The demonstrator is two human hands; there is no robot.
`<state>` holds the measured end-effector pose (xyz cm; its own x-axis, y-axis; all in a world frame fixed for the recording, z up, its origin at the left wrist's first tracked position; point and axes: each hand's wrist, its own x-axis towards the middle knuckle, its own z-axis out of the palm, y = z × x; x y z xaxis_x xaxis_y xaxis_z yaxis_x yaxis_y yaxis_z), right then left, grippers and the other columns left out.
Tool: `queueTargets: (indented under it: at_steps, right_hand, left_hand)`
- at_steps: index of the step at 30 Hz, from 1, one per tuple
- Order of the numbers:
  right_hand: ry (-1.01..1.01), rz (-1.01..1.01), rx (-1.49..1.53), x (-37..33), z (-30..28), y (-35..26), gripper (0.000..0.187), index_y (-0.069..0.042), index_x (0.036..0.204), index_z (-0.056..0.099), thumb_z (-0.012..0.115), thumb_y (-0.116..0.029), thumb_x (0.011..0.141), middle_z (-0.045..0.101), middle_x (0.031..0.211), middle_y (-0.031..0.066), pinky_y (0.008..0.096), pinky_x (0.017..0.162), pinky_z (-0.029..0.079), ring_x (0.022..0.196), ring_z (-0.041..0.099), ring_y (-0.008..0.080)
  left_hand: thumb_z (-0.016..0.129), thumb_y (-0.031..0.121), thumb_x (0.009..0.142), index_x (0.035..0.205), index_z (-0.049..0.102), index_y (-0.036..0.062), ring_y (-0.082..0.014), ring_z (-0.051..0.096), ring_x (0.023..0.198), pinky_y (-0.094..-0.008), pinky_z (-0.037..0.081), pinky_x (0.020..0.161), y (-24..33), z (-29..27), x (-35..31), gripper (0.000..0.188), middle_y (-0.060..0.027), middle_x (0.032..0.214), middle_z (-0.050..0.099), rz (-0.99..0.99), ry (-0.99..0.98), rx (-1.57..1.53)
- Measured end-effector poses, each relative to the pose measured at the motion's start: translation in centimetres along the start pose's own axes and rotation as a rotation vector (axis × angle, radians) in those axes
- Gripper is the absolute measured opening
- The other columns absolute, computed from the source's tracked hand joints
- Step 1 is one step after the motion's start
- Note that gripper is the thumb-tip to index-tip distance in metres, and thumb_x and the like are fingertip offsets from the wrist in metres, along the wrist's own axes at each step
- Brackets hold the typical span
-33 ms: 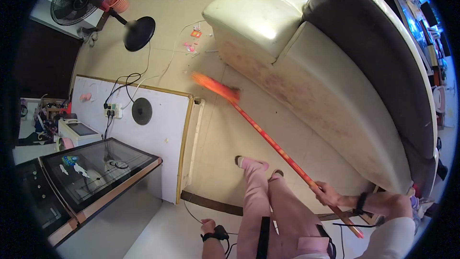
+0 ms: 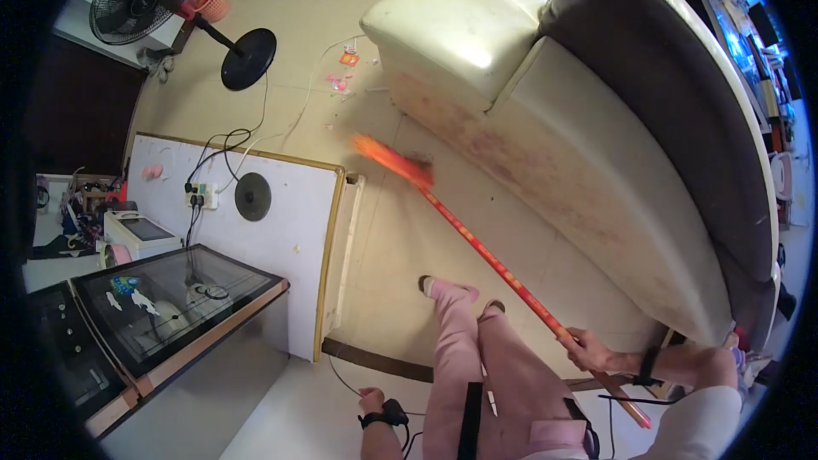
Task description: Sweep the floor around the couch and then mop the same area.
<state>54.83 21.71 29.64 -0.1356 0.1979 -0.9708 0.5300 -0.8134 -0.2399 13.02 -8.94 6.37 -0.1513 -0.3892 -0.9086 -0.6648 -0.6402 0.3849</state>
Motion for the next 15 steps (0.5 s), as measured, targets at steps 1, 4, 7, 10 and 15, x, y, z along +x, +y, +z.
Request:
queueTargets:
  at_steps: [1, 4, 7, 10, 15]
  right_hand:
    - [-0.007, 0.060, 0.056, -0.6, -0.3, 0.8, 0.034, -0.002, 0.096, 0.043, 0.037, -0.033, 0.084, 0.035, 0.046, -0.0018, 0.0216, 0.031, 0.031, 0.034, 0.035, 0.0072]
    - [-0.056, 0.038, 0.060, 2.1, 1.5, 0.5, 0.034, -0.002, 0.099, 0.042, 0.037, -0.032, 0.084, 0.034, 0.044, -0.0013, 0.0224, 0.029, 0.030, 0.032, 0.034, 0.0076]
    - [-0.078, 0.008, 0.078, 6.2, 2.7, -2.0, 0.039, -0.004, 0.102, 0.043, 0.038, -0.037, 0.083, 0.040, 0.051, 0.0013, 0.0234, 0.032, 0.034, 0.035, 0.040, 0.0081]
    - [0.020, -0.282, -0.166, 13.1, 5.4, -6.5, 0.039, -0.002, 0.100, 0.045, 0.039, -0.036, 0.082, 0.043, 0.052, 0.0028, 0.0250, 0.036, 0.036, 0.040, 0.042, 0.0105]
    - [0.105, -0.412, -0.154, 16.5, 2.8, -8.8, 0.036, -0.001, 0.099, 0.046, 0.039, -0.032, 0.083, 0.043, 0.054, 0.0039, 0.0262, 0.037, 0.035, 0.040, 0.041, 0.0114]
  left_hand:
    - [0.037, 0.014, 0.080, 0.094, 0.050, 0.0026, -0.0125, 0.054, 0.083, -0.0241, 0.046, 0.064, -0.4, -0.4, -0.1, 0.023, -0.0085, 0.092, 0.055, -0.138, 0.028, -0.306]
    - [0.039, 0.013, 0.079, 0.089, 0.052, 0.0036, -0.0136, 0.057, 0.072, -0.0249, 0.047, 0.061, 1.2, 0.2, -1.8, 0.018, -0.0069, 0.082, 0.058, -0.177, 0.056, -0.529]
    - [0.041, 0.013, 0.078, 0.084, 0.053, 0.0020, -0.0153, 0.058, 0.063, -0.0251, 0.048, 0.054, -2.7, 2.2, -3.1, 0.017, -0.0079, 0.074, 0.058, -0.088, 0.143, -0.316]
    - [0.042, 0.012, 0.078, 0.085, 0.053, 0.0031, -0.0138, 0.057, 0.064, -0.0239, 0.047, 0.056, 3.0, 0.0, 0.2, 0.016, -0.0053, 0.074, 0.058, -0.057, 0.053, -0.306]
    - [0.043, 0.015, 0.078, 0.083, 0.053, 0.0009, -0.0148, 0.057, 0.060, -0.0245, 0.048, 0.051, -1.7, 2.5, -5.3, 0.018, -0.0059, 0.070, 0.058, -0.010, 0.201, -0.258]
